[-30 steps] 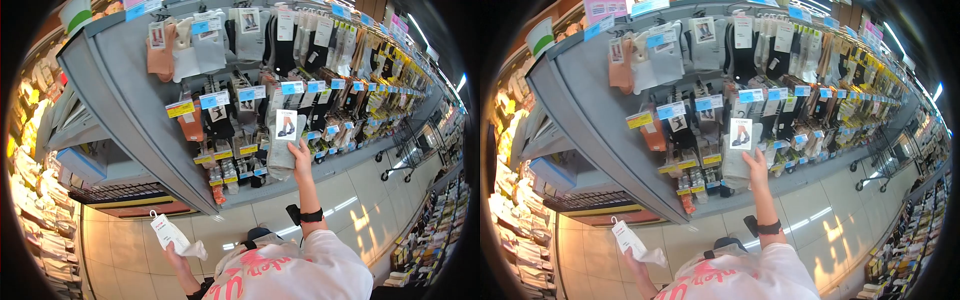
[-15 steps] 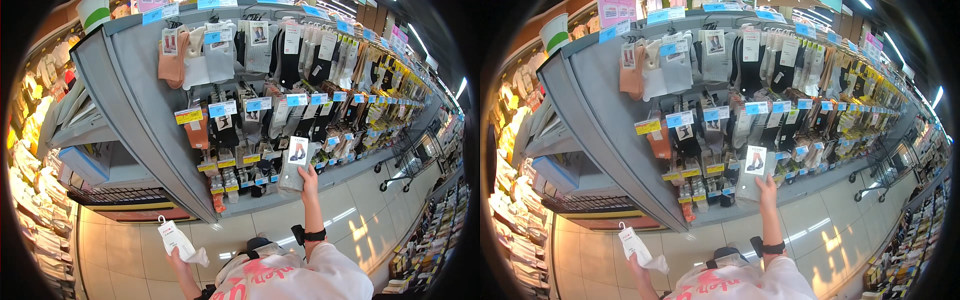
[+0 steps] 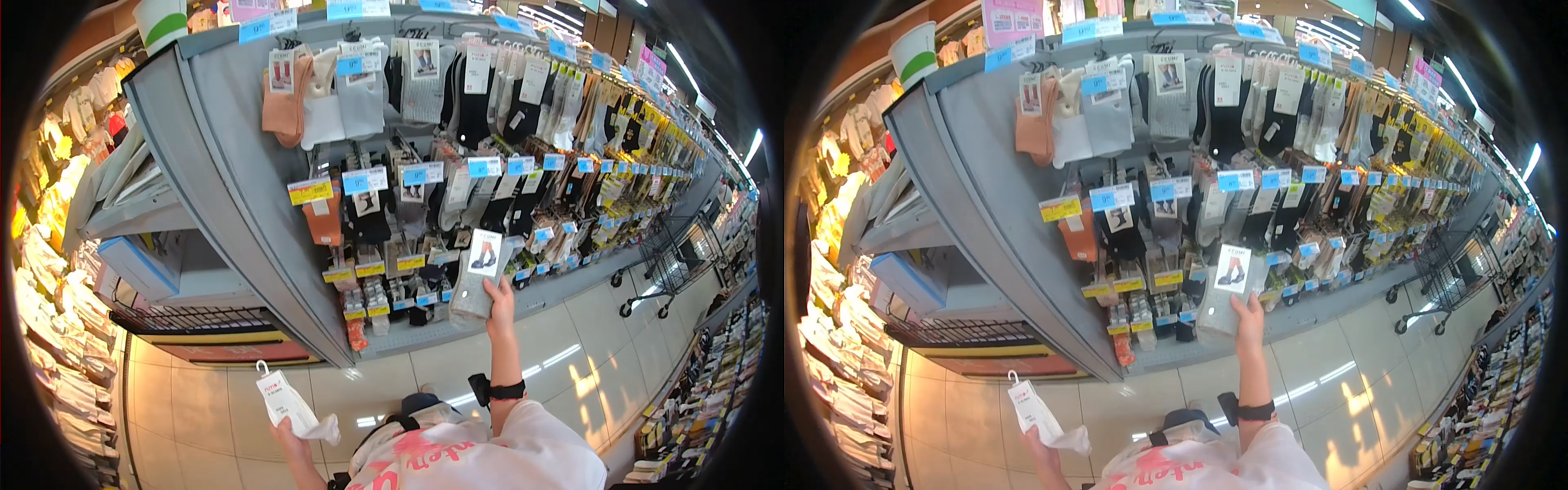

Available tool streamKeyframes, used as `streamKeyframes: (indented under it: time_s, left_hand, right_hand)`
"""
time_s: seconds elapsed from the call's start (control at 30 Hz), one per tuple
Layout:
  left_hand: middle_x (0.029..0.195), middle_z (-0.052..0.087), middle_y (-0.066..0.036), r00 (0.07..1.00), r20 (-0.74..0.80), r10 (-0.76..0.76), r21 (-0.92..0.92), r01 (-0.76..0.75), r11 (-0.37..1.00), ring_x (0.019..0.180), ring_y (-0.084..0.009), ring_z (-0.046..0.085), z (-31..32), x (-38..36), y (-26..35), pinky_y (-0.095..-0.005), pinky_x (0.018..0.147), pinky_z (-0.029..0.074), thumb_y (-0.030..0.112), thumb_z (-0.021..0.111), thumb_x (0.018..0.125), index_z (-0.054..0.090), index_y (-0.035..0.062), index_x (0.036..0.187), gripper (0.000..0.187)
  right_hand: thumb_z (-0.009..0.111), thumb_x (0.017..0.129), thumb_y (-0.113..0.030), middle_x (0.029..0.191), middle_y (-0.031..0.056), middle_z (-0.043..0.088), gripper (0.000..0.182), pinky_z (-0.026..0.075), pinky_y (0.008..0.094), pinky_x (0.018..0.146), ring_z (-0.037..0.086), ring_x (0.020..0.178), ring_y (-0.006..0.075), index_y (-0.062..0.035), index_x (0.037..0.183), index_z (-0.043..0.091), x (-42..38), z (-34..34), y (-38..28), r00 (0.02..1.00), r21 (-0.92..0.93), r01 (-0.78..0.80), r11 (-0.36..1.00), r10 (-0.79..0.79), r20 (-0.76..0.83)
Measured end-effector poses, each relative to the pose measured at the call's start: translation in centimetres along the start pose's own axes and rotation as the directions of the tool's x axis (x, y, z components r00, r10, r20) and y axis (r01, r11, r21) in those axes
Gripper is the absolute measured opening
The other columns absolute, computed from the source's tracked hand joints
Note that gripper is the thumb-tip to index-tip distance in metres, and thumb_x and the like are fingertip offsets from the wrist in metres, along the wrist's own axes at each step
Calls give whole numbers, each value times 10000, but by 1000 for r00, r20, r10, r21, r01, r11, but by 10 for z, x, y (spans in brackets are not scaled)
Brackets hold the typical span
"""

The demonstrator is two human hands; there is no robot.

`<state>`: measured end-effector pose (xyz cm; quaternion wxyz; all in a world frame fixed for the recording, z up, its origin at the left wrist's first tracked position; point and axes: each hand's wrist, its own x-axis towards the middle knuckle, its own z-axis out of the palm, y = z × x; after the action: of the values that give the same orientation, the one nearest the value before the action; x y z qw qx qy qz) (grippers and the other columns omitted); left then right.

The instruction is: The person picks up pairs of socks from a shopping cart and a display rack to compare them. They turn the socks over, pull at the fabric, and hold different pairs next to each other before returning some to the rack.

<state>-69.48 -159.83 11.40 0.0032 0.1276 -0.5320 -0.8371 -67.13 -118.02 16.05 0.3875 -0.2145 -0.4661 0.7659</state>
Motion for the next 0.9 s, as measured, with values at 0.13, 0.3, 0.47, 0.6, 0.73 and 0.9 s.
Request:
streamKeyframes:
  time_s: [0.13,0.3,0.47,0.6,0.73,0.9]
  left_hand:
    - [1043,476,-131,999,16,31,-47,-30,998,954,-244,489,-7,0,-6,-361,808,409,147,389,711,336,-17,1174,495]
    - [1091,455,-149,999,-29,-46,-110,42,993,985,-256,480,-27,10,-22,-374,834,404,91,411,703,321,-19,1177,494]
    - [1059,507,-122,982,75,-174,-158,184,970,985,-233,491,-19,14,-19,-356,835,402,177,477,800,412,-22,1131,391]
    - [1078,489,-129,993,94,-67,-51,72,996,987,-241,487,-8,14,-6,-362,838,395,174,439,799,360,-14,1176,428]
    - [1142,442,-140,999,-26,-30,-29,29,999,1006,-253,477,0,11,-6,-364,843,393,113,433,766,305,-3,1219,485]
    - [1144,441,-128,998,43,-45,-40,47,998,1029,-245,457,-9,18,-18,-359,856,380,178,441,785,309,16,1220,482]
  right_hand:
    - [546,753,-61,1086,92,502,393,328,267,852,471,976,172,36,1119,442,-1,5,2,1000,14,-24,1000,24,8]
    - [552,751,-61,1082,95,500,402,332,267,851,472,970,171,53,1117,433,0,7,2,1000,26,8,1000,-9,18]
    - [550,752,-61,1083,95,496,401,329,266,856,464,974,169,60,1114,429,-5,22,-16,1000,16,10,1000,-11,29]
    - [490,810,-140,885,73,540,321,421,267,667,525,766,156,20,1085,451,-20,42,-48,997,294,-75,953,69,30]
    - [458,830,-229,560,4,288,240,319,236,412,345,449,102,-28,929,373,-37,63,-80,777,782,-546,301,-168,607]
    - [539,783,-301,451,-26,312,313,384,203,340,375,337,73,-71,841,334,-53,87,-100,671,723,-658,209,-273,690]
